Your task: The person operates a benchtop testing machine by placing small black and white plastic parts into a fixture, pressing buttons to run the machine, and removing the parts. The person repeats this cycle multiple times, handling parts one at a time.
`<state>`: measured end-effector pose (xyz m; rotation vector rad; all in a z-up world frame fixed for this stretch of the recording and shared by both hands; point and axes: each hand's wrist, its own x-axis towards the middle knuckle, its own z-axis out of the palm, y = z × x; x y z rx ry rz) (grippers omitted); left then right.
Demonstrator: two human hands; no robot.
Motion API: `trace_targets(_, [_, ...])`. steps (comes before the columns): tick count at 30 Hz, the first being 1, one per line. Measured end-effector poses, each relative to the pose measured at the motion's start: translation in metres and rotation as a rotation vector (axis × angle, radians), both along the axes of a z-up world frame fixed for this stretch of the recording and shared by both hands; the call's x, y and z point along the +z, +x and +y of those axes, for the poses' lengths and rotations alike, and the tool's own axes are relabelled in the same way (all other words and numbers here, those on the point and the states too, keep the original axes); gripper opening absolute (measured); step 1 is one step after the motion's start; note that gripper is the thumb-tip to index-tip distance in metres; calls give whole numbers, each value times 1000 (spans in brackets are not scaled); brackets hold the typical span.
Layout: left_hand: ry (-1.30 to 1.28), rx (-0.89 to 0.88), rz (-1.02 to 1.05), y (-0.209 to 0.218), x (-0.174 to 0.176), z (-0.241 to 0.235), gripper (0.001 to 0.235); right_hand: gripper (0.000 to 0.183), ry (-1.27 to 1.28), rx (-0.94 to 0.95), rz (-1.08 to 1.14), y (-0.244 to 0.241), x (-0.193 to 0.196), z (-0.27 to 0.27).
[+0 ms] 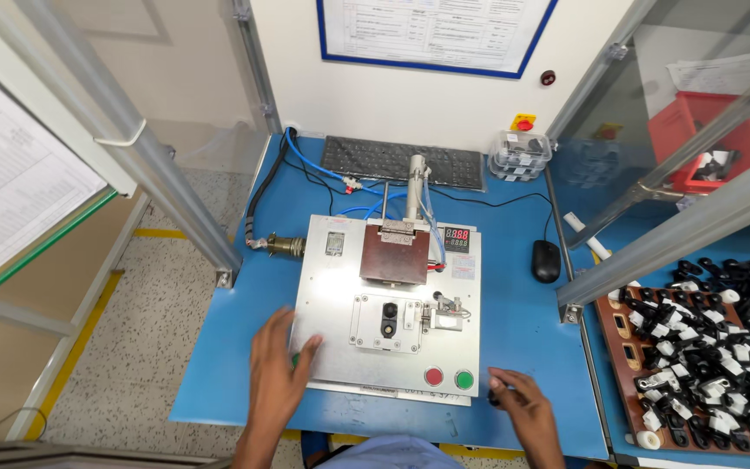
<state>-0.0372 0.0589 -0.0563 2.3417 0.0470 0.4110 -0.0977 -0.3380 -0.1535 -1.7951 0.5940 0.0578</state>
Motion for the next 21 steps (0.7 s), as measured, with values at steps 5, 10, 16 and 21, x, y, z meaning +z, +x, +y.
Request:
trace_targets(5, [-464, 44, 461, -16, -50, 18, 70, 46, 46, 30, 43, 4, 0, 31])
trace_targets(10, [-750, 78, 579, -6, -65, 29, 61, 57, 128, -19, 106, 11, 7, 32])
trace_targets(16, [-859, 132, 544, 1, -61, 25, 55, 57, 134, -67, 187, 21, -2, 32])
trace_targets(21, [-770, 116, 619, 3, -48, 27, 55, 59, 93, -42, 126, 19, -6, 31])
